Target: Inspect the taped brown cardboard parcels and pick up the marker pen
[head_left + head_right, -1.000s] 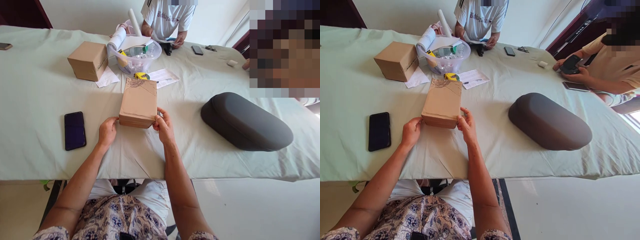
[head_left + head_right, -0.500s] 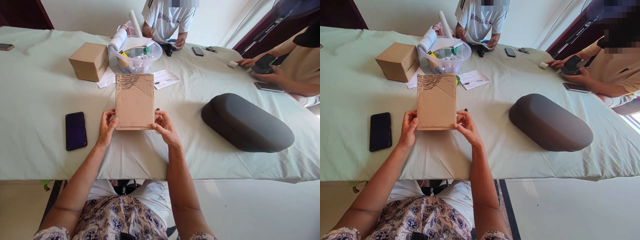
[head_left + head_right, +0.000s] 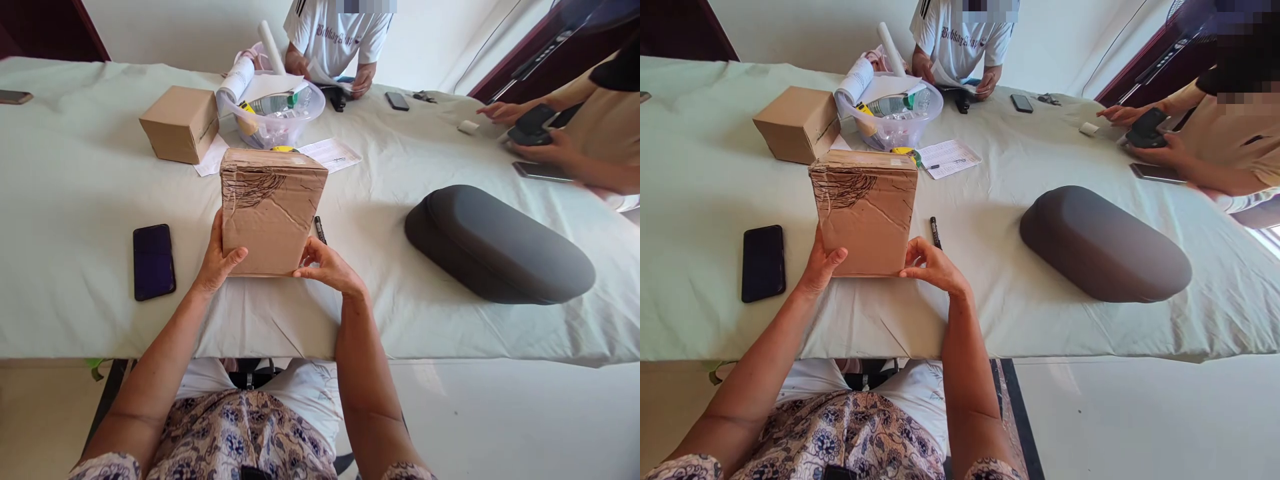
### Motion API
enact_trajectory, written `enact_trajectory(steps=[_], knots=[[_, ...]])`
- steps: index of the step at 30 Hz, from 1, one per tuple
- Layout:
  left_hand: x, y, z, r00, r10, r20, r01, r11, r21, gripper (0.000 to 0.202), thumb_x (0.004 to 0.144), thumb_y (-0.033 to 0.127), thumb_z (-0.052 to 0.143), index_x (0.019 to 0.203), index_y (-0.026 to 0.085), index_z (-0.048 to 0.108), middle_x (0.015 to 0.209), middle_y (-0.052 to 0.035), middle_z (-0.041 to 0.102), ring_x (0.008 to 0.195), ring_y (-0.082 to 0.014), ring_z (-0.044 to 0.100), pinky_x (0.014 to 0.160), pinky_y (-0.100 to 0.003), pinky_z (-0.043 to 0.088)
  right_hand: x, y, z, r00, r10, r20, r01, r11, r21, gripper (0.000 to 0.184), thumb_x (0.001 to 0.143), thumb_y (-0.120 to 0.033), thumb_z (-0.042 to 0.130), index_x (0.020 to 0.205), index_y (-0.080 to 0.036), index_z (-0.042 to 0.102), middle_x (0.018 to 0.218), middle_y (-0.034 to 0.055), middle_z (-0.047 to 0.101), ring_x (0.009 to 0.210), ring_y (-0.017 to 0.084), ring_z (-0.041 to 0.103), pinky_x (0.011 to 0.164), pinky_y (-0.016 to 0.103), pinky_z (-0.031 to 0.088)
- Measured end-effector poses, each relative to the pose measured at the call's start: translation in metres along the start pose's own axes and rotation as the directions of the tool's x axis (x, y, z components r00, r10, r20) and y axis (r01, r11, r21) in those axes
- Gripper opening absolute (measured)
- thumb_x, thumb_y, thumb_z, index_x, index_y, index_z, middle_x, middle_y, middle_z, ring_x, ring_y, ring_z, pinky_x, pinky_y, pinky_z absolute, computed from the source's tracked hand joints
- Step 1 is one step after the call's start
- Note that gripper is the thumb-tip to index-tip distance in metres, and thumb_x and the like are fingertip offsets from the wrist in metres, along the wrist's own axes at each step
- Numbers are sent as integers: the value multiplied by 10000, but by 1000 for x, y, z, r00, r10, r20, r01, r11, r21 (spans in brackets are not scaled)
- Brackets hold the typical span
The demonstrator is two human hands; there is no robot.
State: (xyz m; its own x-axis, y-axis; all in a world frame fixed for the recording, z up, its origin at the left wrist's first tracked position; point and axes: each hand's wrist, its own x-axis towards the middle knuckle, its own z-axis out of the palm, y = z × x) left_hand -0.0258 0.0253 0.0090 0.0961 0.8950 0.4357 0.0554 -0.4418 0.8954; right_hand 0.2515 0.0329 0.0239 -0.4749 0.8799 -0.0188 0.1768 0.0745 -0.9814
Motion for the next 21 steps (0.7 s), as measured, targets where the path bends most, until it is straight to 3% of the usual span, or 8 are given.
enact_trajectory(steps=[3, 6, 11, 16, 21], knots=[[-1, -4, -1, 999, 37, 14, -38, 997, 65, 1030, 765, 686, 746, 1603, 326, 267, 1651, -151, 383, 1509, -354, 420, 1197, -515, 421, 1, 3, -2, 995, -36, -95, 39, 999, 35, 485, 650, -555, 901, 871, -236, 612, 852, -12, 638, 763, 141, 595, 712, 295, 492], [-5, -12, 0, 997, 49, 60, -57, 989, 139, 1133, 703, 622, 837, 1612, 346, 220, 1662, -156, 355, 1512, -362, 412, 1200, -535, 413, 1, 7, -5, 961, -116, -249, 158, 975, 154, 506, 626, -638, 882, 817, -260, 605, 802, -15, 654, 752, 166, 610, 706, 319, 510], [-13, -19, 2, 985, 67, 161, -106, 962, 251, 1269, 623, 561, 915, 1617, 370, 150, 1686, -161, 292, 1558, -380, 325, 1227, -590, 367, 2, 9, -8, 804, -241, -543, 377, 914, 152, 670, 535, -811, 816, 949, -304, 673, 970, 37, 757, 998, 281, 697, 900, 443, 566], [-13, -12, 4, 982, 100, 163, -150, 930, 336, 1267, 598, 613, 905, 1611, 373, 183, 1671, -155, 329, 1549, -409, 337, 1217, -649, 373, 1, 16, -8, 740, -278, -612, 398, 915, 65, 869, 537, -1000, 587, 1031, -291, 677, 1041, 72, 756, 1144, 335, 684, 942, 474, 579], [-11, -3, 8, 971, 180, 155, -225, 905, 361, 1241, 594, 606, 910, 1598, 436, 201, 1655, -127, 360, 1559, -434, 305, 1197, -695, 389, -1, 24, -7, 716, -327, -617, 444, 895, 40, 937, 620, -1023, 451, 1171, -288, 639, 1146, 91, 724, 1191, 337, 657, 971, 497, 562]])
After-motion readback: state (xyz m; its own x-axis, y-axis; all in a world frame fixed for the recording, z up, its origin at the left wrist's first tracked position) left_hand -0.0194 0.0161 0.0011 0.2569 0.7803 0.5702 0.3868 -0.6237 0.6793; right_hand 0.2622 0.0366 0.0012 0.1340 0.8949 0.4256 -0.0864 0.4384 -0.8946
